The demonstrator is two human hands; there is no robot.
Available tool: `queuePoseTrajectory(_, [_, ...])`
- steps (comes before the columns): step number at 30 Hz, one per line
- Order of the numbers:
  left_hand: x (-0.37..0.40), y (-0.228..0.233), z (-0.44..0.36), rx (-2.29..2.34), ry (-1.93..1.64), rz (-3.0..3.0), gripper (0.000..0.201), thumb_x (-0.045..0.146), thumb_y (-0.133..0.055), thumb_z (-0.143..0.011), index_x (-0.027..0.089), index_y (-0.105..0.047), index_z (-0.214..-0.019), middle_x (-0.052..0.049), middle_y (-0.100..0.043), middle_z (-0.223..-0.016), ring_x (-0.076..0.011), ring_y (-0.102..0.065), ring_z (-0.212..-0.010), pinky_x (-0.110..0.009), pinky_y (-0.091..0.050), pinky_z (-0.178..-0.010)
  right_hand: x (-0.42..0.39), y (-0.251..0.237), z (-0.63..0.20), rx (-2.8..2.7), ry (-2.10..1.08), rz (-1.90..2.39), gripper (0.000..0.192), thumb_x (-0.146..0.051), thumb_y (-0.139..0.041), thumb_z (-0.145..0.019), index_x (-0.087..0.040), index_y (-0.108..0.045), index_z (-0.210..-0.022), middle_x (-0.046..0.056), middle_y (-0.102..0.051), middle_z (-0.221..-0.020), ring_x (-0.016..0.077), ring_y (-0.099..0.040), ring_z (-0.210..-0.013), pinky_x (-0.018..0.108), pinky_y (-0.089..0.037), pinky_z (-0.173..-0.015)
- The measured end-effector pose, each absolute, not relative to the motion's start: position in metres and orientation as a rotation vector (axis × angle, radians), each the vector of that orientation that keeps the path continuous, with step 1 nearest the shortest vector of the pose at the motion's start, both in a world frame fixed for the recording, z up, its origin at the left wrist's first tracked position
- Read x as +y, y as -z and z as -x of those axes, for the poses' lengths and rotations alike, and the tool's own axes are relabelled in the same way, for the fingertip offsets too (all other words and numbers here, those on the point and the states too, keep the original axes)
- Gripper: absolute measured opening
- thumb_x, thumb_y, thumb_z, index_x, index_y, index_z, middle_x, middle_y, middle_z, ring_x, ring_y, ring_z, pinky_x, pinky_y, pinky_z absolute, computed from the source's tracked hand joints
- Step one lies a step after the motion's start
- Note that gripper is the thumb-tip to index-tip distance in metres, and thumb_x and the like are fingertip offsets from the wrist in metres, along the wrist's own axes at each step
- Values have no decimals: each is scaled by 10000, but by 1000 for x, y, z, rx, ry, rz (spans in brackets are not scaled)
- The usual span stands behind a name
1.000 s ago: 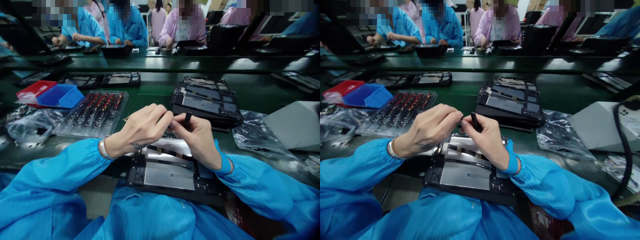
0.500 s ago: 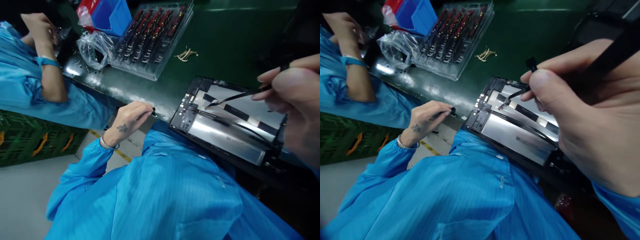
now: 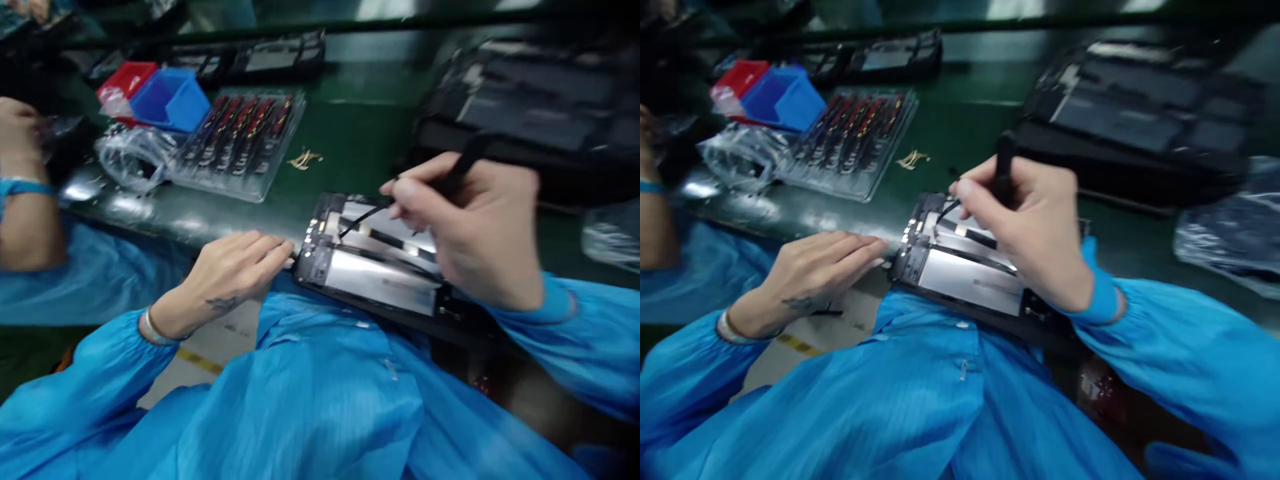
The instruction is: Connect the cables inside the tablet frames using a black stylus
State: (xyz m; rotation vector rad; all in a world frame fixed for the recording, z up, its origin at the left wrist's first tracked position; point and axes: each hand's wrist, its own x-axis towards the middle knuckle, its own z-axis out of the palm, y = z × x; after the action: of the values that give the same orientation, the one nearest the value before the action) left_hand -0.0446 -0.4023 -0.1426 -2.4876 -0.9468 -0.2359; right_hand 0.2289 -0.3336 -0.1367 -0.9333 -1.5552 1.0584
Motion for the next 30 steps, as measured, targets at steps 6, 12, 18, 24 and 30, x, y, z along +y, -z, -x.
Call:
queuePoseTrajectory(6, [-341,109,-28,-659,519,2187,310,305,-596,-995,183,-587,-710,0,-540,-594,-157,-502,-547,-323,-322,-499,-327,136,-225,-1471,-943,951,129,-285,-718,-881,-186,-720,-799,-12,-675,-667,102,-552,-582,272,-426,-557])
queuePoseTrajectory(12, [-318,110,-39,-779,736,2350,261,173,-567,-977,171,-597,-718,19,-562,-591,-116,-500,-526,-285,-308,-491,-323,132,-230,-1514,-947,876,242,-418,-676,-930,-191,-723,-860,7,-701,-776,124,-607,-707,282,-470,-663])
queuePoseTrajectory(18, [-314,112,-32,-1311,1490,2766,212,325,-664,-963,179,-714,-818,32,-607,-611,-81,-471,-498,-219,-329,-448,-312,138,-233,-1721,-912,823,207,-370,-748,-882,-179,-717,-807,-6,-657,-746,113,-545,-689,274,-416,-642])
queuePoseTrajectory(24, [-320,114,-33,-1364,1568,2774,154,290,-659,-966,182,-766,-940,56,-577,-549,-59,-420,-433,-206,-287,-412,-315,142,-236,-1688,-774,888,174,-313,-705,-909,-196,-695,-781,-10,-665,-730,126,-542,-690,302,-418,-679])
queuePoseTrajectory(30, [-306,132,-8,-1142,864,2887,216,296,-553,-1025,187,-740,-1018,11,-749,-761,-114,-658,-594,-221,-398,-527,-317,134,-273,-1963,-654,1103,152,-241,-648,-927,-218,-657,-777,17,-646,-820,174,-585,-804,334,-424,-734])
